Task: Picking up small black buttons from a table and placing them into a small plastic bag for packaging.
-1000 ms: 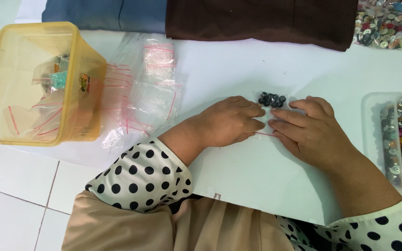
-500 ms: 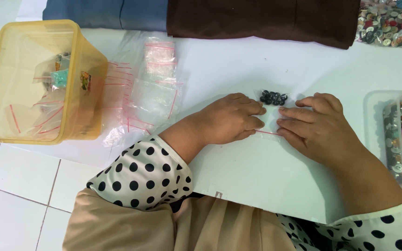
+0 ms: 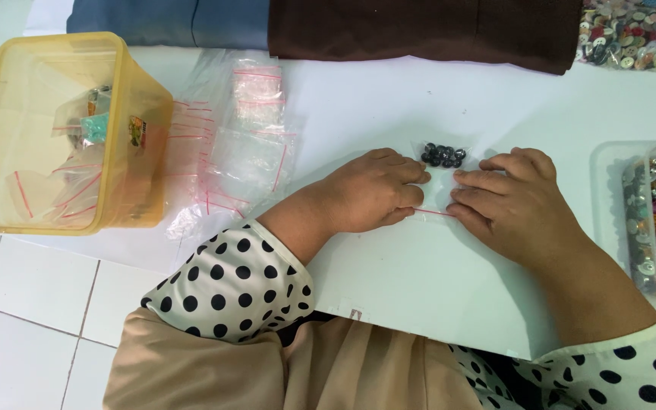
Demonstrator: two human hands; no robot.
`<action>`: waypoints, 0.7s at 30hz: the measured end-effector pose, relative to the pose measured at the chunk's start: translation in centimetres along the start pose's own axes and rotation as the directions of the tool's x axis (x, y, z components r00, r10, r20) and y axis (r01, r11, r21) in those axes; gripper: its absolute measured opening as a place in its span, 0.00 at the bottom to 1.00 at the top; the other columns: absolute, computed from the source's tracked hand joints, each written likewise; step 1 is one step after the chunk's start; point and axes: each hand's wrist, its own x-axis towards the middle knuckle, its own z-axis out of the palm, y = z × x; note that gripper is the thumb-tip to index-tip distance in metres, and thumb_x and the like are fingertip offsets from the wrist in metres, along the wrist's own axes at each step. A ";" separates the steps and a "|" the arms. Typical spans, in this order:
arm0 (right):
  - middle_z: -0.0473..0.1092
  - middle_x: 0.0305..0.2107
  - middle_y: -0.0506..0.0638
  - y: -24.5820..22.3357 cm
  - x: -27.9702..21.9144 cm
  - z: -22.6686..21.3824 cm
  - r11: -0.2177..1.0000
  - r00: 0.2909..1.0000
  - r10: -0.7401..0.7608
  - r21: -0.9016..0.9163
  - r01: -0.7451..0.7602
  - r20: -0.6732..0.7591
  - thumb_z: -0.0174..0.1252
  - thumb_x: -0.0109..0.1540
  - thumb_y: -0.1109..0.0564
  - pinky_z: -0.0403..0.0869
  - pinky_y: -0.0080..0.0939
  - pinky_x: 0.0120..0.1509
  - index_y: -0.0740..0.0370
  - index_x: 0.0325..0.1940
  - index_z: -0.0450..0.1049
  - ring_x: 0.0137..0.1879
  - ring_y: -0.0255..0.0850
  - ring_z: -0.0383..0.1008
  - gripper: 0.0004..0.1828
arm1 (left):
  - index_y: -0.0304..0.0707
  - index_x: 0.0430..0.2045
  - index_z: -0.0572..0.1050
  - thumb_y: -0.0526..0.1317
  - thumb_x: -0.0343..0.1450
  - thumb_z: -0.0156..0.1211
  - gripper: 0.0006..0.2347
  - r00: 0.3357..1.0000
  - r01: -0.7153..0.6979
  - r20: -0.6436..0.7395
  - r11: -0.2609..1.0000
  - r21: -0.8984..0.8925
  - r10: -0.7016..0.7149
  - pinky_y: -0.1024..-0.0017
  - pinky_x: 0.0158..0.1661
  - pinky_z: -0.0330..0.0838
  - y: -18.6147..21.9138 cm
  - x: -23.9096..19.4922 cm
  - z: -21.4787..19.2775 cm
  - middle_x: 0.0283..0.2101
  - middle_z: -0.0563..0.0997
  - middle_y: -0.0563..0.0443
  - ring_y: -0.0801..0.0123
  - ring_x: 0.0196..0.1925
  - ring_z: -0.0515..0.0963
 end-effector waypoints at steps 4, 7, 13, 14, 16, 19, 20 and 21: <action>0.79 0.48 0.35 0.2 -0.1 -0.1 1.000 1.000 -0.023 -0.011 0.023 0.009 0.68 0.62 0.43 0.63 0.54 0.70 0.45 0.38 0.84 0.56 0.45 0.72 0.08 | 0.43 0.32 0.77 0.40 0.74 0.61 0.03 1.000 -0.004 -0.025 1.000 0.008 0.004 0.57 0.53 0.70 0.0 -0.1 0.3 0.52 0.80 0.47 0.55 0.58 0.78; 0.79 0.48 0.35 0.3 -0.1 -0.1 0.999 0.999 -0.032 -0.006 0.032 0.010 0.68 0.63 0.44 0.62 0.53 0.70 0.42 0.38 0.84 0.56 0.46 0.72 0.06 | 0.43 0.31 0.77 0.39 0.74 0.61 0.04 0.999 -0.002 -0.039 1.000 0.004 0.002 0.57 0.52 0.70 0.1 -0.2 0.2 0.52 0.80 0.47 0.55 0.58 0.78; 0.79 0.48 0.35 0.1 -0.1 -0.1 1.000 0.999 -0.004 0.009 0.004 0.037 0.67 0.62 0.44 0.62 0.55 0.71 0.44 0.38 0.84 0.55 0.46 0.74 0.07 | 0.42 0.30 0.78 0.39 0.74 0.60 0.04 0.999 0.005 -0.041 1.000 -0.009 -0.006 0.57 0.51 0.71 0.3 -0.1 -0.1 0.53 0.80 0.46 0.54 0.59 0.78; 0.79 0.47 0.36 0.0 -0.1 0.0 1.000 1.000 0.008 0.014 -0.008 0.030 0.68 0.61 0.43 0.62 0.56 0.71 0.46 0.38 0.84 0.54 0.46 0.74 0.09 | 0.42 0.30 0.78 0.40 0.74 0.60 0.05 0.998 0.007 -0.061 1.000 0.005 -0.006 0.58 0.52 0.71 0.4 -0.1 -0.1 0.52 0.80 0.46 0.54 0.59 0.79; 0.79 0.47 0.37 -0.2 0.2 -0.2 1.000 0.999 0.012 0.028 -0.013 0.034 0.67 0.63 0.44 0.62 0.54 0.71 0.47 0.36 0.83 0.53 0.44 0.74 0.08 | 0.42 0.29 0.78 0.39 0.74 0.59 0.05 0.997 -0.002 -0.076 1.000 -0.003 0.002 0.58 0.50 0.70 0.6 0.0 -0.4 0.51 0.80 0.46 0.55 0.56 0.79; 0.78 0.45 0.38 -0.7 0.3 0.1 0.999 1.000 0.026 0.036 -0.027 0.015 0.67 0.64 0.46 0.61 0.53 0.70 0.48 0.33 0.82 0.51 0.41 0.73 0.08 | 0.42 0.29 0.79 0.38 0.72 0.59 0.04 0.998 -0.014 -0.066 1.000 -0.021 0.013 0.57 0.51 0.70 0.5 -0.1 -0.5 0.51 0.79 0.44 0.55 0.54 0.79; 0.78 0.43 0.38 -0.9 0.3 0.4 0.999 0.999 0.039 0.030 -0.039 -0.008 0.68 0.64 0.46 0.61 0.53 0.70 0.48 0.31 0.81 0.49 0.41 0.74 0.09 | 0.42 0.30 0.78 0.38 0.71 0.60 0.03 0.999 -0.018 -0.039 0.999 -0.033 0.017 0.55 0.53 0.70 0.4 -0.1 -0.4 0.52 0.78 0.44 0.54 0.54 0.79; 0.78 0.43 0.38 -1.0 0.6 0.3 0.999 0.999 0.038 0.028 -0.037 -0.007 0.68 0.64 0.46 0.61 0.53 0.70 0.48 0.31 0.81 0.49 0.41 0.74 0.09 | 0.42 0.30 0.78 0.38 0.71 0.60 0.03 0.999 -0.019 -0.041 0.999 -0.033 0.018 0.55 0.53 0.70 0.3 0.0 -0.8 0.52 0.78 0.44 0.54 0.54 0.79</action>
